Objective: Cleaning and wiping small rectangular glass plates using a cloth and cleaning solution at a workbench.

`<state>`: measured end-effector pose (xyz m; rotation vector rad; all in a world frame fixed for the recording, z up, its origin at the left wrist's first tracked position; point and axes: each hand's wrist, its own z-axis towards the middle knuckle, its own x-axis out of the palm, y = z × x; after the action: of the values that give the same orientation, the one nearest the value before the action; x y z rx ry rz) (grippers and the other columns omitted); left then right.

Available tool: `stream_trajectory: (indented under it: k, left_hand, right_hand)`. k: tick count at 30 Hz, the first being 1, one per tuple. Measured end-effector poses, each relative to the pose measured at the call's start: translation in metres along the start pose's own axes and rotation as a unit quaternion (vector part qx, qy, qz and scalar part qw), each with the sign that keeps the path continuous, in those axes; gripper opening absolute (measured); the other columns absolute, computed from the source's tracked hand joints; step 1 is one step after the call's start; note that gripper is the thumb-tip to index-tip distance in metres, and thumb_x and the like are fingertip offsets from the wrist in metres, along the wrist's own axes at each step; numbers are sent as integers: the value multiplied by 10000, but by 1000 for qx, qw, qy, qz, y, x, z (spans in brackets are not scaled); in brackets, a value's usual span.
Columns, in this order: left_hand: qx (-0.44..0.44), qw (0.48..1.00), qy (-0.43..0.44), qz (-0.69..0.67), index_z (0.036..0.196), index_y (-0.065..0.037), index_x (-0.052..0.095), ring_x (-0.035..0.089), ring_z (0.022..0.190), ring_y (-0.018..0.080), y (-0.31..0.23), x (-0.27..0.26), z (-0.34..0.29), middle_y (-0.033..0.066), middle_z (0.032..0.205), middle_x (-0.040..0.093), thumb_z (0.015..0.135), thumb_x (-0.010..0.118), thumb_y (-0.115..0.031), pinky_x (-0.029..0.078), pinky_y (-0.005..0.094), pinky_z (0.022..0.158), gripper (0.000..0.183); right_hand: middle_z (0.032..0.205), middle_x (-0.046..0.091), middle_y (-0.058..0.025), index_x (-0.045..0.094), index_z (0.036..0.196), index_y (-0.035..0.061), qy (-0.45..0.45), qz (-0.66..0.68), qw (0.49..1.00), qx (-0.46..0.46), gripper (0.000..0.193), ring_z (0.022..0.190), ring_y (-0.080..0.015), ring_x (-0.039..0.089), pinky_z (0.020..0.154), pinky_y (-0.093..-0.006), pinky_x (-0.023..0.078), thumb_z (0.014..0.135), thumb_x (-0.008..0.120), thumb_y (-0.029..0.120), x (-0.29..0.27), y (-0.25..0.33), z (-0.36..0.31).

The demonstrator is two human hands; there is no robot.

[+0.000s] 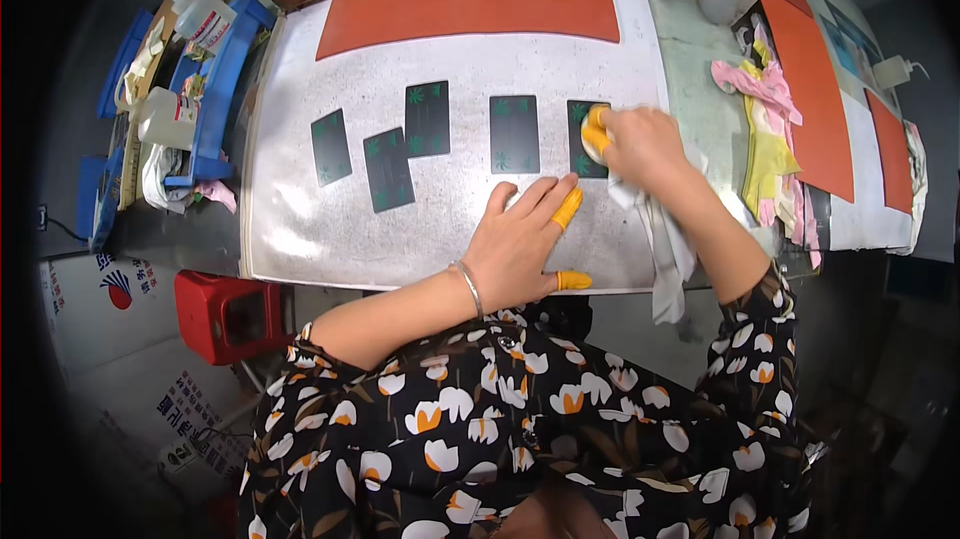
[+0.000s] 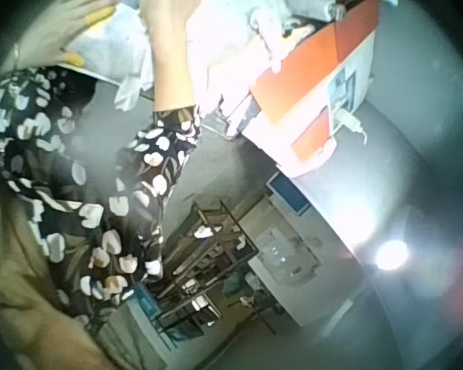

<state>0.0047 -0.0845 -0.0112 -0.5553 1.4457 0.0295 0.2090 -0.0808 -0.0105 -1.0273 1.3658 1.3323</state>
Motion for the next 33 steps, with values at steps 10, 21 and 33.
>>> stream_trajectory:
  k: [10, 21, 33]
  left_hand:
    - [23, 999, -22, -34, 1160, 44, 450, 325, 1210, 232, 3, 11, -1, 129, 1378, 292, 615, 710, -362, 250, 428, 931, 728]
    - [12, 999, -32, -40, 1173, 60, 456, 271, 1262, 239, 3, 12, -3, 158, 1391, 253, 640, 700, -296, 206, 482, 987, 686]
    - [0, 1000, -10, -29, 1188, 32, 435, 304, 1229, 244, -1, 6, -2, 126, 1373, 289, 641, 700, -275, 217, 490, 975, 681]
  right_hand:
    - [726, 616, -183, 643, 829, 59, 82, 2, 997, 0, 171, 733, -348, 593, 648, -418, 462, 748, 587, 199, -7, -7, -21]
    - [794, 628, -209, 608, 867, -20, -52, 271, 949, 156, 244, 766, -344, 608, 692, -368, 451, 772, 627, 204, -13, -45, -48]
    - [754, 605, -228, 612, 860, 13, -20, 150, 985, 88, 307, 750, -383, 583, 671, -428, 447, 766, 610, 306, -12, -32, -7]
